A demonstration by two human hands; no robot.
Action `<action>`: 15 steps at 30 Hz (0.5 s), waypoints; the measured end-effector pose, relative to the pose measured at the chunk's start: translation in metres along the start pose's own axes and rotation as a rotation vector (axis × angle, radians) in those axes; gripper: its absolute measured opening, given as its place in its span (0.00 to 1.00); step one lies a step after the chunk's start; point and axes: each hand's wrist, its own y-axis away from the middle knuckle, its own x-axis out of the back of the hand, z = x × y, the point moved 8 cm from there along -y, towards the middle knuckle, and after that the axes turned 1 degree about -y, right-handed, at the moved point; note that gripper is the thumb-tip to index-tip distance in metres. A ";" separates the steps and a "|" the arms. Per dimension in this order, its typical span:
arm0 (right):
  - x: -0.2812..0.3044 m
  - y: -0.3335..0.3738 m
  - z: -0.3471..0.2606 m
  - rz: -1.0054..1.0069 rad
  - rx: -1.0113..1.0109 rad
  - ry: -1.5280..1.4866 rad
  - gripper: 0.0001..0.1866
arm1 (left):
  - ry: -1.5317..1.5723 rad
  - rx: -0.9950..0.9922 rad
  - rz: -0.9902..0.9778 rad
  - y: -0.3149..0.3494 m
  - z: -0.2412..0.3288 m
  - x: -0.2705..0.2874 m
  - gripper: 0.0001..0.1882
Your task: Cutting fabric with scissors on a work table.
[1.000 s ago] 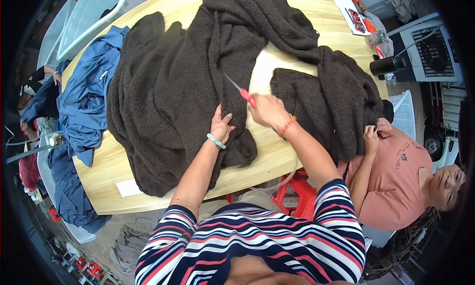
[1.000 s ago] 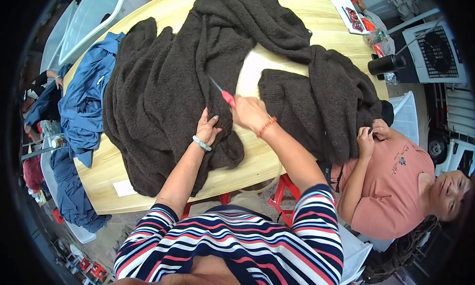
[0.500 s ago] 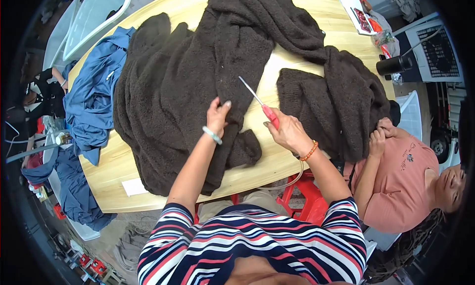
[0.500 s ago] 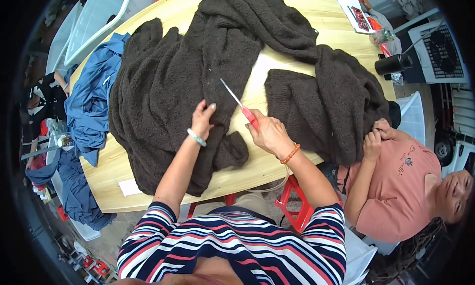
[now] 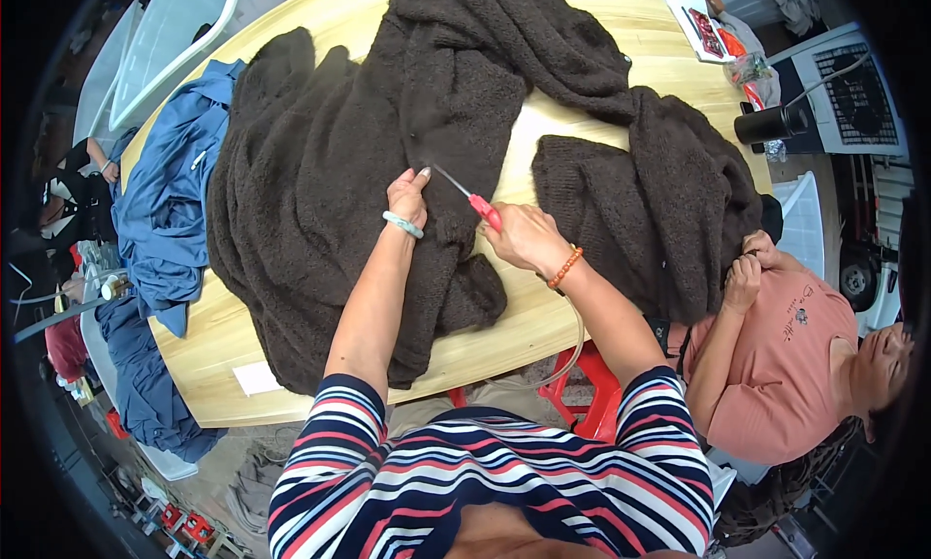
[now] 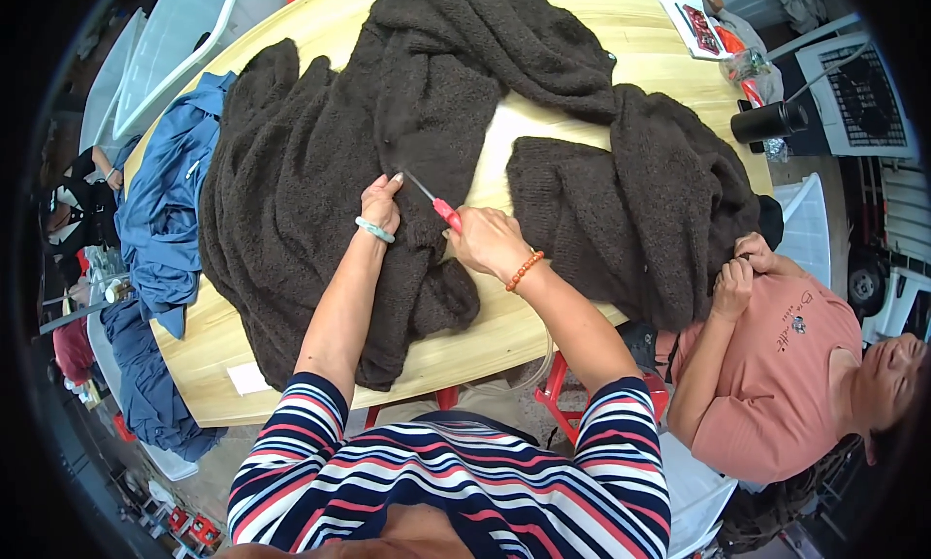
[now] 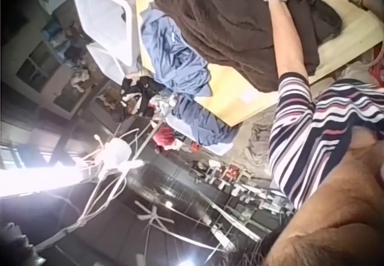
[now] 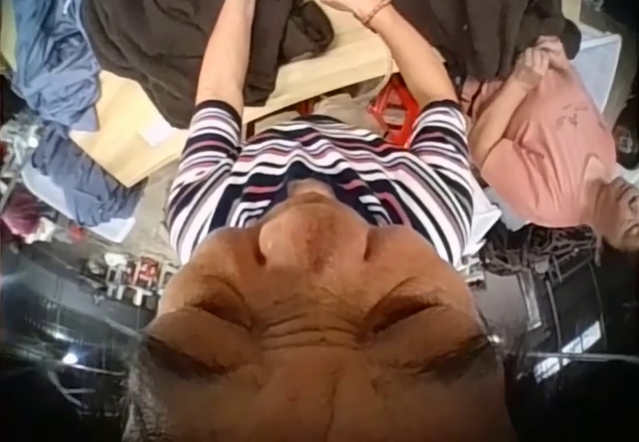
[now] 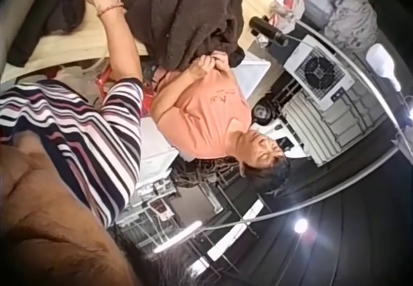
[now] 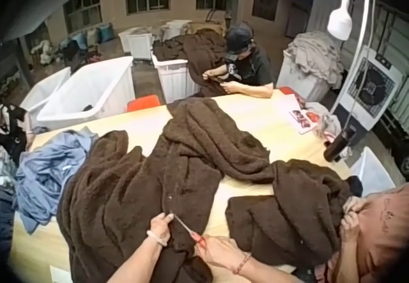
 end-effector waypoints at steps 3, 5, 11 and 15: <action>-0.003 0.000 0.000 -0.074 -0.029 0.025 0.17 | 0.071 0.041 -0.082 0.011 0.006 -0.006 0.12; -0.009 0.007 -0.004 -0.128 0.052 0.069 0.16 | 0.028 -0.014 -0.095 -0.001 -0.003 0.009 0.14; 0.010 0.006 -0.006 -0.090 0.055 0.041 0.16 | -0.007 -0.060 -0.136 -0.005 -0.004 0.010 0.13; 0.010 0.017 0.001 -0.101 0.062 0.029 0.18 | 0.198 0.115 -0.045 -0.013 0.013 -0.010 0.13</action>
